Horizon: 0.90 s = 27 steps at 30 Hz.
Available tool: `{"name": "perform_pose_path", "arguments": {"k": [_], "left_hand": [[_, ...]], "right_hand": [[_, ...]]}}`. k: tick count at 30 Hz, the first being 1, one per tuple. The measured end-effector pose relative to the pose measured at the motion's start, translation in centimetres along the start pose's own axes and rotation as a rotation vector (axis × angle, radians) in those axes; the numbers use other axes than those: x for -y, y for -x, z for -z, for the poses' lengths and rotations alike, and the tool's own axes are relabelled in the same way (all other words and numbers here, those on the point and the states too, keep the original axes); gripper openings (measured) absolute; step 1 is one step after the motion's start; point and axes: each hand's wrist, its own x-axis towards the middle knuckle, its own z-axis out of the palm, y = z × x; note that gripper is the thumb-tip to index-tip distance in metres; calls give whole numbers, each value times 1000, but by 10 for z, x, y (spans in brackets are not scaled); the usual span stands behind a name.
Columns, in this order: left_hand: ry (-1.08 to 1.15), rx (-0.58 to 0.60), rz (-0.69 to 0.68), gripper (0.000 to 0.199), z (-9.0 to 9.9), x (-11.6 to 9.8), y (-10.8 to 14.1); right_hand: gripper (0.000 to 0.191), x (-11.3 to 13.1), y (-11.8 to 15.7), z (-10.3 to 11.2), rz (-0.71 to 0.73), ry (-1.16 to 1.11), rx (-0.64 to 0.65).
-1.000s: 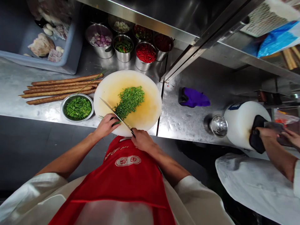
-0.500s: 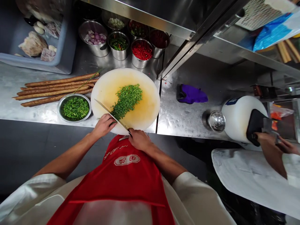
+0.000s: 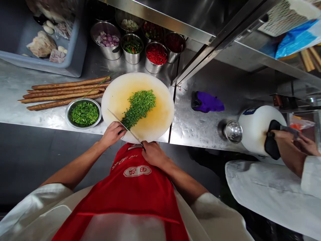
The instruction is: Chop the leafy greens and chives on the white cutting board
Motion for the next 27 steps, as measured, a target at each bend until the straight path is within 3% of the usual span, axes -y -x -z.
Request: {"name": "perform_pose_path", "arguments": {"k": [5, 11, 15, 23, 27], "left_hand": [[4, -31, -3, 23, 3, -4, 4], [7, -106, 31, 17, 11, -6, 14], [-48, -27, 38, 20, 7, -2, 17], [-10, -2, -20, 19, 4, -1, 16], [66, -88, -18, 19, 10, -5, 20]], "right_hand": [[38, 3, -24, -8, 16, 7, -47], [36, -6, 16, 7, 43, -19, -55], [34, -7, 32, 14, 82, -21, 0], [39, 2, -13, -13, 22, 35, -3], [37, 0, -12, -14, 30, 2, -46]]}}
